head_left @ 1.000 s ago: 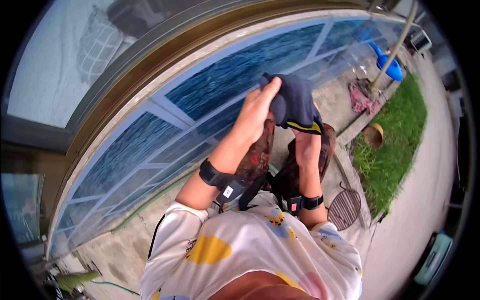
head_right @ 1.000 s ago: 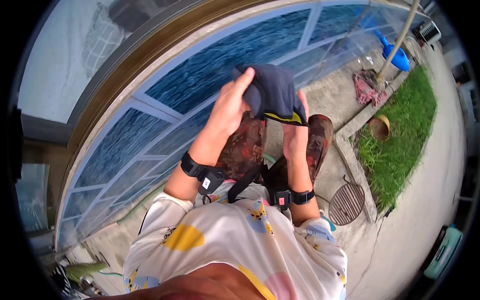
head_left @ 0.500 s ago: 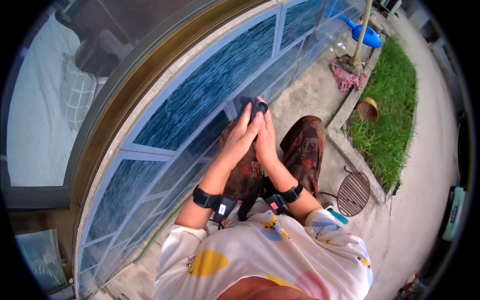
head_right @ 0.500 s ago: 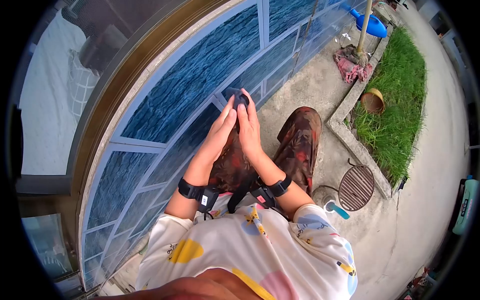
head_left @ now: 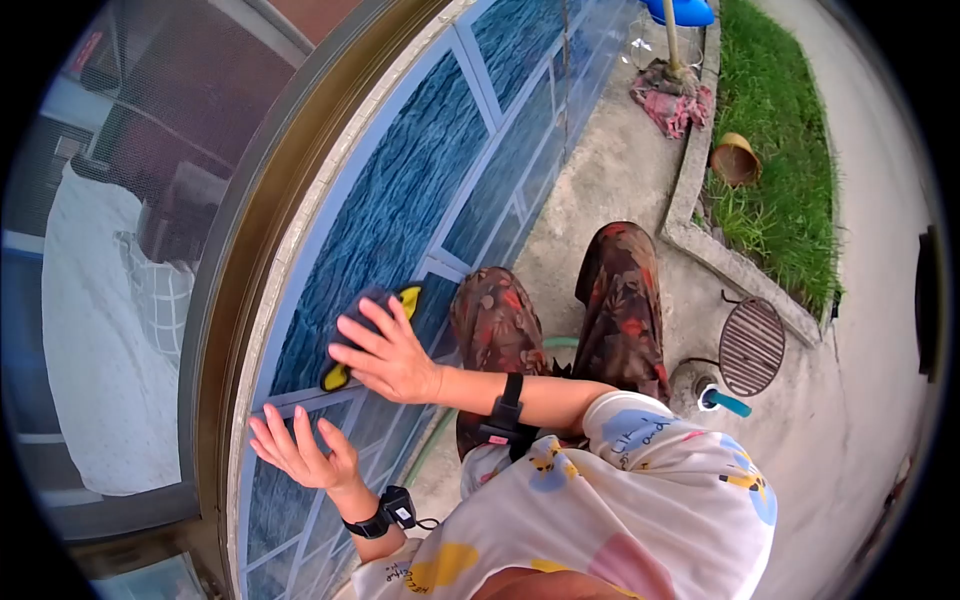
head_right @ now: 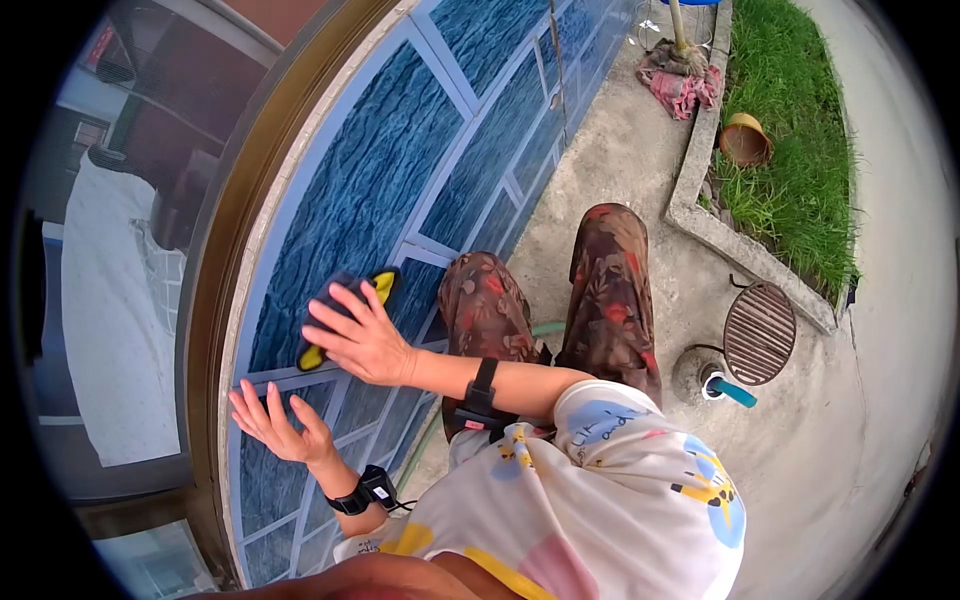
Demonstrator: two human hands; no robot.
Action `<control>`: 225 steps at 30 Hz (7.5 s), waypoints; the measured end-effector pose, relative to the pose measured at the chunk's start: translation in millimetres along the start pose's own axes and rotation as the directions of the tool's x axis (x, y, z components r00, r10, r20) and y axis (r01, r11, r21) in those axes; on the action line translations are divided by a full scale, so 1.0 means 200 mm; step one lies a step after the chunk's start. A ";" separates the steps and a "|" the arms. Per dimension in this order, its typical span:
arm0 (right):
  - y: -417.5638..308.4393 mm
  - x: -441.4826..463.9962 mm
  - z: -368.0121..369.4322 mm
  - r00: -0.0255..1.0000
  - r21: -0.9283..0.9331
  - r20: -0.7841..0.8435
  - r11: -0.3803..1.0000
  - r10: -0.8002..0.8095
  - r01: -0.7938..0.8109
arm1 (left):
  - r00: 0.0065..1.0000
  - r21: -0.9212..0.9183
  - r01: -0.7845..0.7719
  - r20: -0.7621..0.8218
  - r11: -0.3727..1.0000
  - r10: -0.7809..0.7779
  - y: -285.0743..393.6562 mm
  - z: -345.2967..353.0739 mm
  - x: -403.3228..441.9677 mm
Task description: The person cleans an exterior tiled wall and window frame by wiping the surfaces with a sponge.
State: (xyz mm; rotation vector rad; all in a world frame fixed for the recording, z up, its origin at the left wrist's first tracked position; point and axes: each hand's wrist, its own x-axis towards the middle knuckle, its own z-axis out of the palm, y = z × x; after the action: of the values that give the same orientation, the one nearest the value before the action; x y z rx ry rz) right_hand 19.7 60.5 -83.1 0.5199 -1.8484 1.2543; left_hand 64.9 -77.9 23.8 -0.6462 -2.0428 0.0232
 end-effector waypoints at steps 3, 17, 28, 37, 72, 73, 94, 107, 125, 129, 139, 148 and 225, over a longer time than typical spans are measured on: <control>0.14 -0.07 -0.01 0.979 -0.125 0.057 0.971 -0.197 0.202 | 0.999 0.067 -0.033 0.015 0.997 0.032 -0.03 0.05 -0.07; 0.78 0.81 -0.58 0.807 -0.114 -0.546 0.935 0.224 -0.337 | 0.995 0.397 -0.096 0.034 0.913 0.090 -0.10 0.19 -0.16; 0.60 0.86 -0.58 0.883 -0.181 -0.463 0.969 0.069 -0.170 | 0.993 0.396 -0.112 0.019 0.912 0.113 -0.10 0.18 -0.16; 0.86 0.51 -0.46 0.734 -0.049 -0.559 0.869 0.385 -0.493 | 0.995 0.398 -0.094 0.001 0.913 0.102 -0.08 0.19 -0.15; 0.76 0.71 -0.62 0.858 -0.142 -0.484 0.952 0.170 -0.269 | 0.993 0.390 -0.116 0.014 0.913 0.120 -0.10 0.18 -0.16; 0.78 0.68 -0.62 0.857 -0.131 -0.482 0.952 0.184 -0.278 | 0.993 0.390 -0.116 0.012 0.913 0.121 -0.10 0.19 -0.16; 0.81 0.79 -0.72 0.916 -0.228 -0.401 0.965 0.025 -0.126 | 0.992 0.410 -0.123 0.016 0.904 0.127 -0.09 0.19 -0.15; 1.25 1.11 -0.95 0.767 -0.234 -0.640 0.938 0.050 -0.256 | 0.988 0.421 -0.154 0.055 0.894 0.145 -0.11 0.17 -0.16; 0.66 0.24 -0.26 0.696 0.023 -0.522 0.824 0.492 -0.566 | 0.987 0.414 -0.159 0.070 0.896 0.143 -0.10 0.17 -0.16; 0.39 0.04 -0.09 0.785 0.078 -0.360 0.855 0.503 -0.512 | 0.987 0.419 -0.163 0.080 0.893 0.143 -0.10 0.18 -0.15; 1.69 0.70 -0.94 0.519 0.188 -0.685 0.813 0.511 -0.552 | 0.983 0.469 -0.181 0.068 0.864 0.169 -0.09 0.19 -0.14; 2.03 0.30 -0.81 0.126 0.566 -0.579 0.509 0.805 -0.649 | 0.983 0.466 -0.183 0.059 0.866 0.176 -0.09 0.19 -0.13; 0.24 0.62 -0.16 0.922 -0.227 -0.351 0.970 -0.166 0.089 | 0.983 0.102 0.150 -0.120 0.983 -0.138 -0.07 -0.26 -0.18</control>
State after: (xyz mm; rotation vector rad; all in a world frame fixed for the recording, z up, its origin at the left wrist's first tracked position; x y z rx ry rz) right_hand -72.6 121.5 -4.7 0.2639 -1.5749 0.9801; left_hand 114.3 -119.1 27.1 -0.4199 -1.9592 0.0145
